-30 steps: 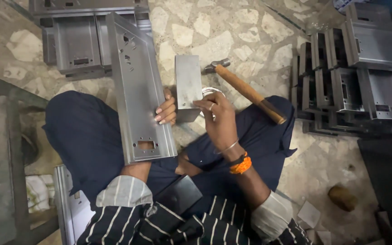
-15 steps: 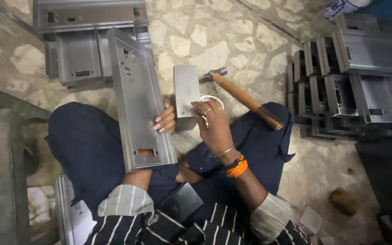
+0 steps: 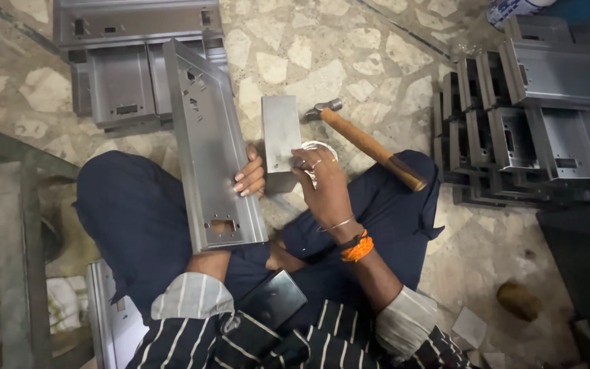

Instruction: The person assembles metal components using a hammer and screws while sitting on a workshop floor.

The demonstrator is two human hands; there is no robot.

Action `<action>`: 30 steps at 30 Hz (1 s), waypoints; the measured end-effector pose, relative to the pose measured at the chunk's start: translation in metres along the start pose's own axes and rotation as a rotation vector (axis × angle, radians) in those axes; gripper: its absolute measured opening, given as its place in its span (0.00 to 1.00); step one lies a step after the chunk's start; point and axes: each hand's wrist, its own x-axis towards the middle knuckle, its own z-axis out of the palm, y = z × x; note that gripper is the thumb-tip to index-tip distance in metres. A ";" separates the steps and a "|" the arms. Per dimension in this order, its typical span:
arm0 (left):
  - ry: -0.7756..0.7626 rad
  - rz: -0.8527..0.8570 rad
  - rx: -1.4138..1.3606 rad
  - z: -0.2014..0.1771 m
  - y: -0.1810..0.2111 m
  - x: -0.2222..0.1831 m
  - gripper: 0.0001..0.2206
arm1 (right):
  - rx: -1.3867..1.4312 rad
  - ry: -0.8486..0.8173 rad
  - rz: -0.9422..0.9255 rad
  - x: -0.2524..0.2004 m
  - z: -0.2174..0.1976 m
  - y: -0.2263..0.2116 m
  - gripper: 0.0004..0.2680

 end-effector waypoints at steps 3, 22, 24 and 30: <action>-0.034 -0.002 0.009 0.000 -0.001 0.002 0.15 | 0.124 0.005 0.125 -0.004 -0.002 -0.009 0.13; 0.916 0.320 0.963 0.046 0.004 0.023 0.30 | 0.563 -0.289 0.534 -0.014 -0.038 -0.127 0.13; 0.858 0.310 0.923 0.080 -0.006 0.040 0.34 | 0.537 -0.156 0.327 -0.015 -0.038 -0.121 0.17; 0.875 0.337 1.219 0.108 0.019 0.072 0.31 | 0.580 -0.014 0.388 -0.014 -0.040 -0.063 0.23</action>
